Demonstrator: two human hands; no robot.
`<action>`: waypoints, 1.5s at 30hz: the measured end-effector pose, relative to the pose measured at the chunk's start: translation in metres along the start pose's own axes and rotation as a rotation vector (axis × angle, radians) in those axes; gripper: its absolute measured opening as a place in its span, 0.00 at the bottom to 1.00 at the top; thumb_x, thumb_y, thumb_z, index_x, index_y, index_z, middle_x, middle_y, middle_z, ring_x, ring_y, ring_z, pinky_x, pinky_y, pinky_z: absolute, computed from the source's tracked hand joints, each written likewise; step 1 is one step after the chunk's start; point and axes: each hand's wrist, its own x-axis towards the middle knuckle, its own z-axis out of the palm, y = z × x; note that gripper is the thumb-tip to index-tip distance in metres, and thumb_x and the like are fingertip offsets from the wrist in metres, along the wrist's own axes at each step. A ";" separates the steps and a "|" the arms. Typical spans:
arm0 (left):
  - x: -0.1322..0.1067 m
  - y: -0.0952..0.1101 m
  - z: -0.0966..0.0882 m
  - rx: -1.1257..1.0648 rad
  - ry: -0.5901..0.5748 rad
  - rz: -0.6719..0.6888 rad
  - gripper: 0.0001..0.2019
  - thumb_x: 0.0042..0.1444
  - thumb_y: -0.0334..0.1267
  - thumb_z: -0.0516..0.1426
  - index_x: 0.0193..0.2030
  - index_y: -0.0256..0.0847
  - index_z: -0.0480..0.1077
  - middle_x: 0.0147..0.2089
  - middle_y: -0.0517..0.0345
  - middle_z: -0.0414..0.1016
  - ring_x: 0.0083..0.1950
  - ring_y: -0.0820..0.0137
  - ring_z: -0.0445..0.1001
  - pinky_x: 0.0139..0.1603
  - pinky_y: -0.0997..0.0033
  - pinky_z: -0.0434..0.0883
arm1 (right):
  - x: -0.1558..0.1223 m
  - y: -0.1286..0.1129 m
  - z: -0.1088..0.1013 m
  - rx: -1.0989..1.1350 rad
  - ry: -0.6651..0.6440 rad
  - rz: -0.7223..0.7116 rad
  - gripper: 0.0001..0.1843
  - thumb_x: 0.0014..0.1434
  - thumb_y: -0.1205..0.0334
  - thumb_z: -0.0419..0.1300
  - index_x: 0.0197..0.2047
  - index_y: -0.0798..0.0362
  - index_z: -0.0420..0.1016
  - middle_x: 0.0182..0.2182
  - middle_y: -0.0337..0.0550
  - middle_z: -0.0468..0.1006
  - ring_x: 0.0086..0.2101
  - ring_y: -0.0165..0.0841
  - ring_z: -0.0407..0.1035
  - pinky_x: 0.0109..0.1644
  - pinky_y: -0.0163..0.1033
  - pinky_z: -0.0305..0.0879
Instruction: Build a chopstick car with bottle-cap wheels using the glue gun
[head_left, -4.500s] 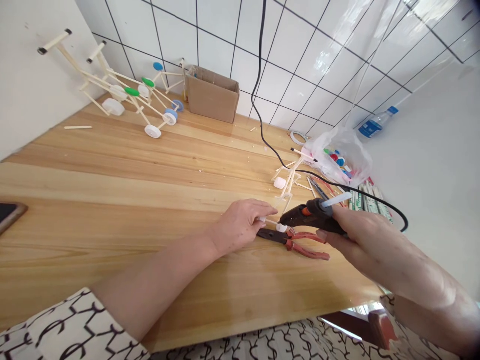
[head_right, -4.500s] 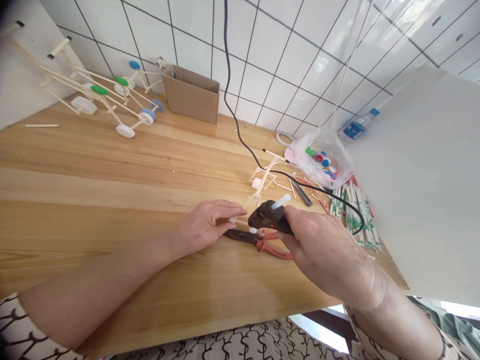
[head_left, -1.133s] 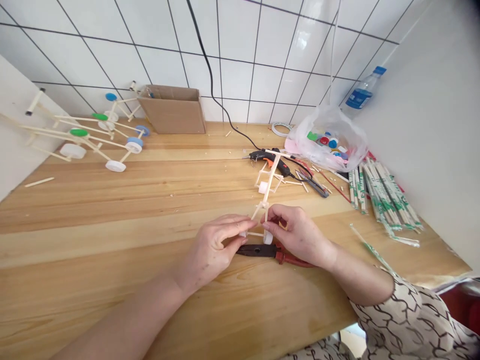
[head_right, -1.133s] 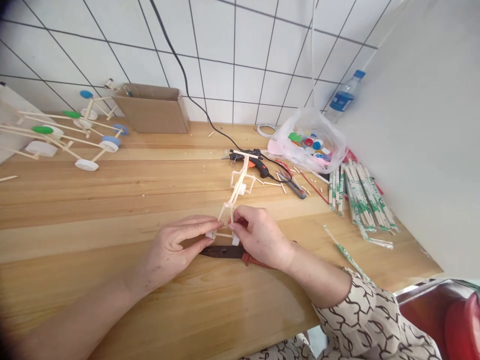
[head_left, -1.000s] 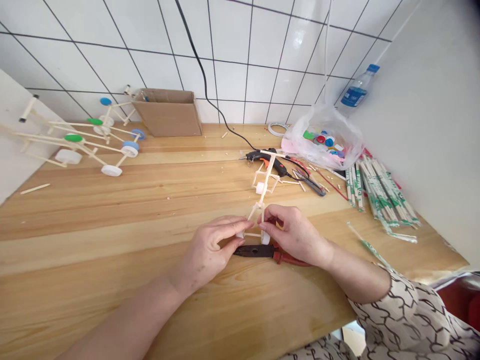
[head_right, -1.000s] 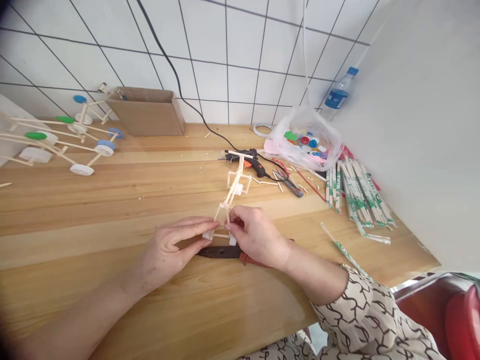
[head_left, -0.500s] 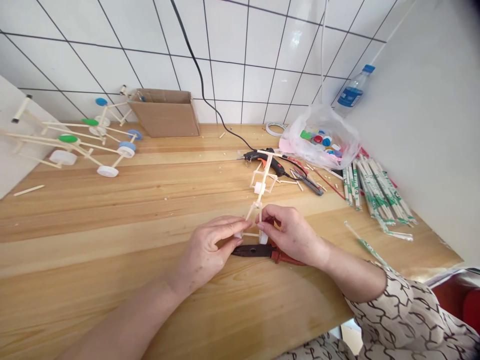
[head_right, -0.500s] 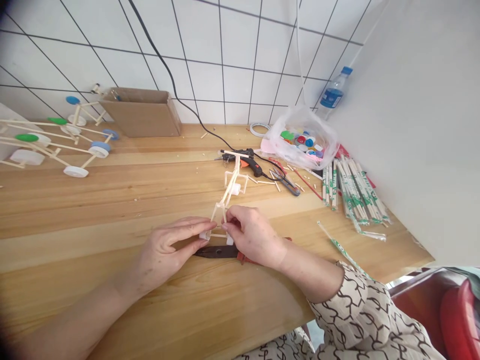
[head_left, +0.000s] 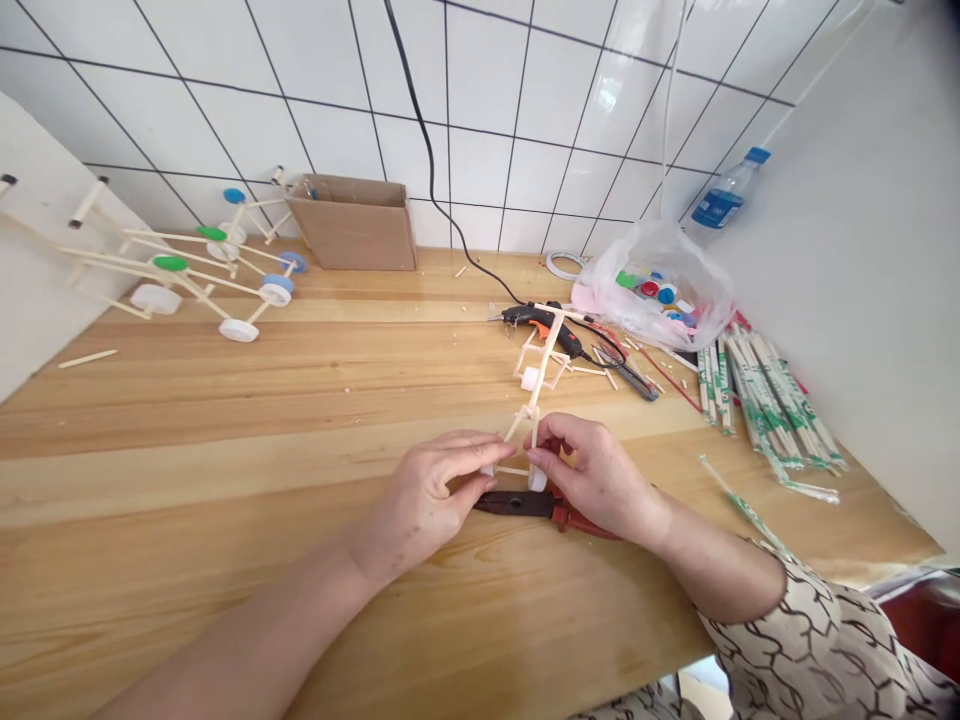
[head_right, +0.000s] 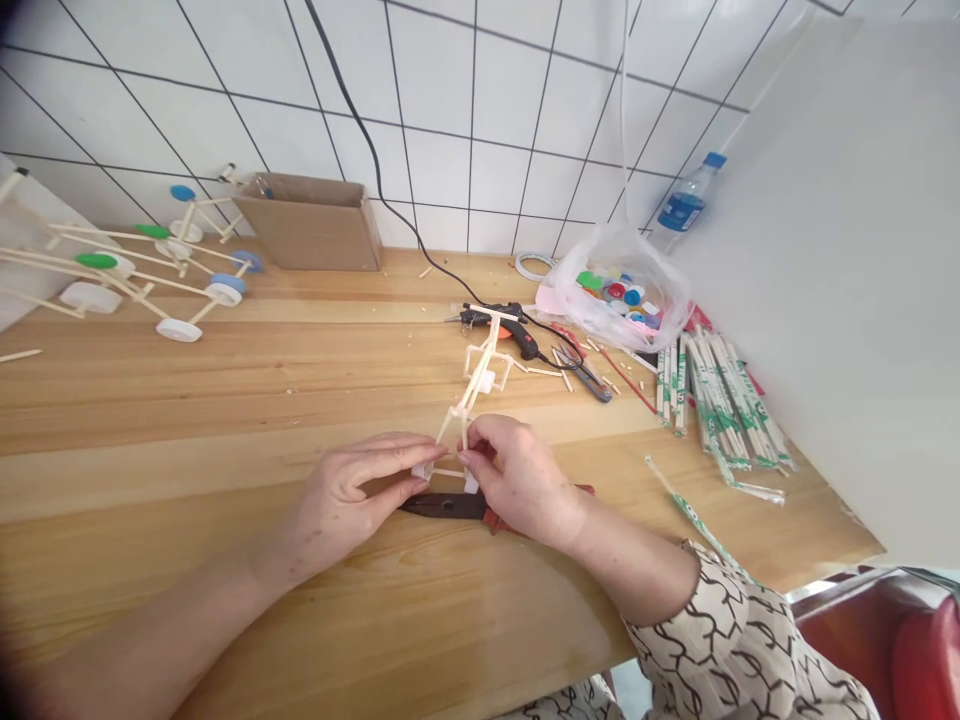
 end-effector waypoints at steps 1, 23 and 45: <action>0.000 0.000 0.000 -0.001 -0.001 0.000 0.16 0.50 0.25 0.55 0.44 0.42 0.74 0.44 0.56 0.78 0.44 0.69 0.75 0.48 0.69 0.73 | 0.000 0.001 0.000 -0.002 -0.001 -0.001 0.06 0.53 0.71 0.54 0.26 0.54 0.65 0.22 0.35 0.68 0.25 0.27 0.62 0.31 0.31 0.59; -0.002 -0.005 0.002 0.030 -0.008 0.041 0.16 0.49 0.24 0.56 0.44 0.41 0.74 0.43 0.57 0.78 0.44 0.70 0.76 0.48 0.72 0.73 | -0.006 0.010 0.008 -0.055 0.055 -0.037 0.06 0.53 0.70 0.55 0.27 0.54 0.62 0.23 0.36 0.65 0.26 0.28 0.59 0.32 0.33 0.56; -0.002 -0.004 0.002 0.027 -0.024 -0.022 0.15 0.49 0.26 0.57 0.44 0.42 0.75 0.44 0.58 0.78 0.44 0.71 0.75 0.48 0.75 0.72 | -0.006 0.013 0.009 -0.073 0.059 -0.067 0.06 0.53 0.70 0.55 0.26 0.54 0.63 0.22 0.35 0.66 0.26 0.27 0.59 0.31 0.32 0.54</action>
